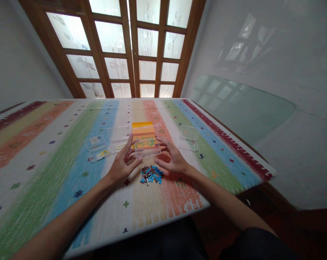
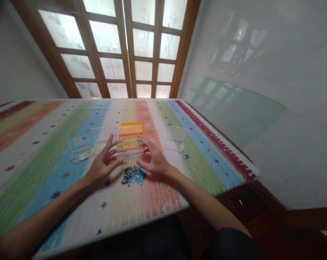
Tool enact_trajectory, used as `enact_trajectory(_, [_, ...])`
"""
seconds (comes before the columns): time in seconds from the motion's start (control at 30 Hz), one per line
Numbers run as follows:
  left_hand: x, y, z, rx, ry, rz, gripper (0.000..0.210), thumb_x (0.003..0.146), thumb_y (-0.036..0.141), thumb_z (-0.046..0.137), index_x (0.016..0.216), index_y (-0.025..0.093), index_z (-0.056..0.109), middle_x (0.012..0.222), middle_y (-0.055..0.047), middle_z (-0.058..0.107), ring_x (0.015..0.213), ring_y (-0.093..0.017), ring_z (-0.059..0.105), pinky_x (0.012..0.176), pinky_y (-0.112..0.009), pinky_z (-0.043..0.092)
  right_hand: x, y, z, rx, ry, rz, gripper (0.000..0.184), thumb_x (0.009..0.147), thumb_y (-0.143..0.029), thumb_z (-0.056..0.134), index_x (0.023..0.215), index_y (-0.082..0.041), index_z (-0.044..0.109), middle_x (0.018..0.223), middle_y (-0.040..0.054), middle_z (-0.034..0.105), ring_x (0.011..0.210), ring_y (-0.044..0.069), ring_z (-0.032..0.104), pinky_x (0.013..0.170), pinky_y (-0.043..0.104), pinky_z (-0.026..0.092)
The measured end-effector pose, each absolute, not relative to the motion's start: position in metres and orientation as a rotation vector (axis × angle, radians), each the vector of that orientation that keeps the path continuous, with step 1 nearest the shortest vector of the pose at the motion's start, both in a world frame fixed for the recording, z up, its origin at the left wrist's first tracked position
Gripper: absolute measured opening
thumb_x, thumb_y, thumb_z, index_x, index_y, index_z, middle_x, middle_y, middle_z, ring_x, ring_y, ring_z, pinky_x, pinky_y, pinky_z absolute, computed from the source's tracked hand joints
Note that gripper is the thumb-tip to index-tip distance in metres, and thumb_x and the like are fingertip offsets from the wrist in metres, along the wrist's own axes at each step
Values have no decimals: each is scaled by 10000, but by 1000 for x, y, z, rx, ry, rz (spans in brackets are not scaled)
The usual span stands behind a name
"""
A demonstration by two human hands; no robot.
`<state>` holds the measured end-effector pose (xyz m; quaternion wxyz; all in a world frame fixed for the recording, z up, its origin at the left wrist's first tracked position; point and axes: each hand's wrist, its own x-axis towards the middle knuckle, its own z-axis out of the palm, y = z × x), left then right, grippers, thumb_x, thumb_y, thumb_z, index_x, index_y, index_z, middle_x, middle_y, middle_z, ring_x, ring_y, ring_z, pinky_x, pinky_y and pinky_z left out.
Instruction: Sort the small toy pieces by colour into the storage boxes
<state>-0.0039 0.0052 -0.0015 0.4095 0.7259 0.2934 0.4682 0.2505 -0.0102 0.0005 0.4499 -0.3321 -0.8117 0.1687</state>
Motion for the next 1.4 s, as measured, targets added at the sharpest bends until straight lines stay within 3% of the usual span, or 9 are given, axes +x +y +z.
enact_trajectory(0.23, [-6, 8, -4, 1865, 756, 1189, 951, 914, 234, 693, 1637, 431, 107, 1538, -155, 478, 1065, -202, 694, 865, -361, 642, 249, -11, 2, -839, -1989, 438, 641, 930, -249, 665, 1523, -262, 420, 1539, 172, 510, 1227, 245, 637, 952, 419, 581])
enact_trajectory(0.37, [-5, 8, -4, 1822, 747, 1183, 946, 920, 256, 686, 1636, 429, 94, 1535, -140, 496, 1075, -197, 702, 846, -338, 652, 248, -12, 6, -890, -2045, 376, 226, 969, -238, 614, 1178, -224, 698, 1537, 148, 525, 1343, 260, 577, 1073, 486, 513])
enact_trajectory(0.43, [-3, 7, -5, 1819, 769, 1176, 948, 919, 274, 693, 1635, 430, 92, 1571, -136, 478, 1107, -199, 703, 879, -349, 649, 248, -12, 7, -901, -2052, 367, 135, 972, -230, 611, 1015, -211, 737, 1541, 140, 526, 1340, 260, 584, 1102, 502, 489])
enact_trajectory(0.6, [-1, 7, -4, 1800, 795, 1188, 914, 901, 330, 725, 1637, 386, 186, 1642, -165, 397, 1139, -215, 695, 952, -400, 630, 249, -12, 8, -902, -2030, 395, 131, 979, -252, 612, 968, -215, 737, 1530, 123, 548, 1319, 241, 603, 1107, 484, 492])
enact_trajectory(0.8, [0, 4, 0, 1730, 786, 1176, 939, 876, 302, 757, 1635, 386, 210, 1576, -143, 463, 1153, -223, 681, 932, -377, 636, 248, -11, 7, -860, -2074, 357, 174, 991, -254, 580, 1066, -229, 735, 1516, 112, 545, 1307, 237, 597, 1107, 487, 492])
enact_trajectory(0.93, [-3, 7, 0, 1651, 834, 1199, 1006, 850, 265, 776, 1637, 419, 169, 1518, -139, 465, 1119, -235, 697, 892, -377, 652, 253, -10, 9, -872, -2033, 313, 225, 945, -232, 614, 1145, -252, 715, 1282, 111, 624, 1137, 224, 628, 955, 442, 568])
enact_trajectory(1.03, [-6, 12, -3, 1666, 875, 1218, 1017, 848, 245, 771, 1634, 444, 158, 1487, -135, 473, 1065, -235, 711, 857, -390, 663, 259, -12, 13, -856, -2147, 388, 125, 911, -218, 630, 989, -216, 727, 968, 60, 623, 876, 177, 615, 774, 339, 562])
enact_trajectory(1.1, [-8, 14, -4, 1683, 898, 1226, 1014, 851, 233, 765, 1634, 447, 158, 1461, -135, 493, 1022, -230, 720, 838, -395, 665, 263, -13, 16, -848, -2275, 501, 104, 902, -196, 624, 921, -190, 726, 871, 31, 600, 747, 139, 574, 704, 291, 524])
enact_trajectory(1.4, [-6, 13, -4, 1523, 992, 1223, 1073, 788, 262, 836, 1636, 409, 195, 1491, -148, 472, 1015, -203, 704, 939, -414, 615, 266, -11, 14, -968, -2582, 615, 154, 882, -162, 640, 931, -190, 783, 881, 41, 625, 770, 146, 576, 736, 288, 469])
